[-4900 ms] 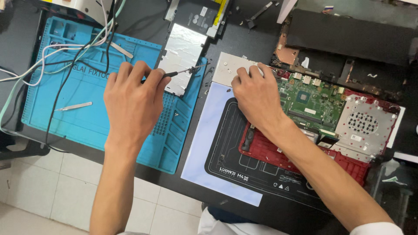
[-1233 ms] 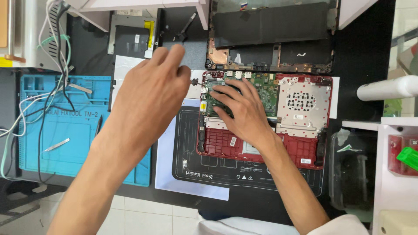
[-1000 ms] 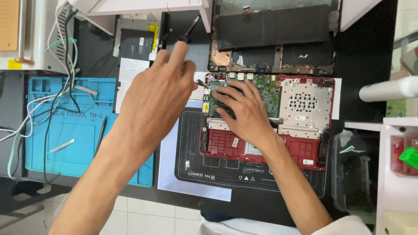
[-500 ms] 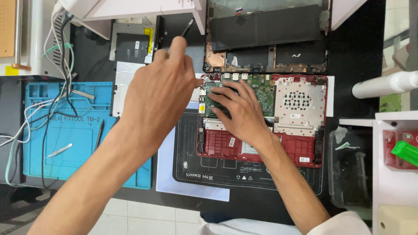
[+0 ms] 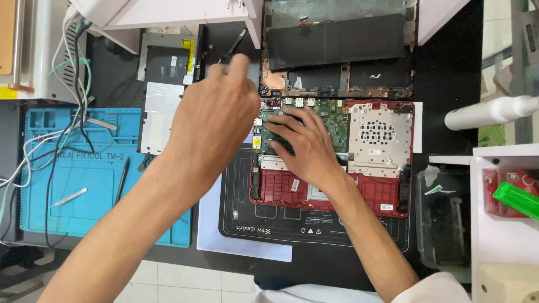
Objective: The person uses a screwdriver to remove screws from a laptop chassis and then installs a battery into the device. They connect the battery cable to the motherboard and secure the battery with screws.
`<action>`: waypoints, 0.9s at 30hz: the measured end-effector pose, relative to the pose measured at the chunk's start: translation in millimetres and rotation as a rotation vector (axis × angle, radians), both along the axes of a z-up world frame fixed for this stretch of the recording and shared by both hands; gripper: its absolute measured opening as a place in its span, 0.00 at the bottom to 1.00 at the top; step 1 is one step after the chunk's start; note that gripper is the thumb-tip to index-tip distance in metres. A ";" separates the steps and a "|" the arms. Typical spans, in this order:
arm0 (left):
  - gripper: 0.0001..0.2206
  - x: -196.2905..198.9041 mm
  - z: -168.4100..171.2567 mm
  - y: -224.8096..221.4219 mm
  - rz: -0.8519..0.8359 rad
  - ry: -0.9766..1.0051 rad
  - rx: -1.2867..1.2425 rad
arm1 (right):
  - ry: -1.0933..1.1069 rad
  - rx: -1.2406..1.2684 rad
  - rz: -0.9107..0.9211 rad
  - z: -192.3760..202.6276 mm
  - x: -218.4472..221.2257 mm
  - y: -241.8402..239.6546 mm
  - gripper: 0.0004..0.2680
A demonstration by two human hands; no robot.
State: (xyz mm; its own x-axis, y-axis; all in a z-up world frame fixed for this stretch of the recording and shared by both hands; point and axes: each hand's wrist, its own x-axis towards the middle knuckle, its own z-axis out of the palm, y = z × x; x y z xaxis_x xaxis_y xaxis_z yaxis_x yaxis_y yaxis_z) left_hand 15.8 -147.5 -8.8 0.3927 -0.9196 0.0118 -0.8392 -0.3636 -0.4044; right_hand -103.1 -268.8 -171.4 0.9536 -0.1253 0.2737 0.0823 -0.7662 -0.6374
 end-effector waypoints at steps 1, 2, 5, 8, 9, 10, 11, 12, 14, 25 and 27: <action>0.05 -0.2 -0.3 -0.1 -0.046 0.031 -0.035 | 0.001 0.001 0.003 0.5 -0.2 0.0 0.12; 0.07 -0.6 -0.8 -0.2 -0.093 0.063 -0.069 | 0.002 0.001 0.005 1.1 -0.5 0.2 0.12; 0.03 -6.3 -7.3 -4.6 0.042 0.021 -0.057 | -0.002 -0.002 0.004 1.4 -0.3 -0.6 0.12; 0.03 -6.1 -11.1 -4.3 -0.006 -0.015 -0.055 | -0.010 0.002 0.011 0.3 -0.5 -0.9 0.12; 0.03 -5.6 -11.8 -4.7 -0.079 -0.014 -0.068 | -0.012 0.003 0.012 -0.4 -0.9 -1.5 0.12; 0.03 -7.2 -12.6 -4.9 -0.066 -0.026 -0.099 | -0.005 -0.005 0.009 -1.3 -0.6 -1.4 0.12; 0.03 -9.6 -13.2 -5.4 -0.054 -0.037 -0.132 | 0.002 -0.014 0.006 -2.1 -0.4 -1.5 0.11; 0.03 -12.7 -13.8 -6.2 -0.041 -0.048 -0.165 | 0.010 -0.023 0.003 -2.7 -0.4 -1.3 0.11; 0.03 -21.2 -15.4 -9.3 0.081 -0.047 -0.073 | -0.008 -0.020 -0.006 -3.2 -0.6 -1.6 0.11; 0.03 -13.3 -18.4 -7.6 0.157 -0.087 -0.022 | -0.027 -0.010 0.013 2.3 -1.3 -0.6 0.12; 0.03 -5.7 -14.8 -7.1 0.051 -0.025 -0.058 | -0.030 -0.001 0.016 3.8 -1.0 -0.8 0.12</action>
State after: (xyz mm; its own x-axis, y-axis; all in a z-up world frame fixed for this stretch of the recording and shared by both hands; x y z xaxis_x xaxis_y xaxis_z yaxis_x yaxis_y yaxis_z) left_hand 10.1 -154.6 -23.5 0.4376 -0.8960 0.0752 -0.8092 -0.4289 -0.4015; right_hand -104.1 -269.6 -167.6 0.9469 -0.1097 0.3023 0.1135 -0.7655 -0.6334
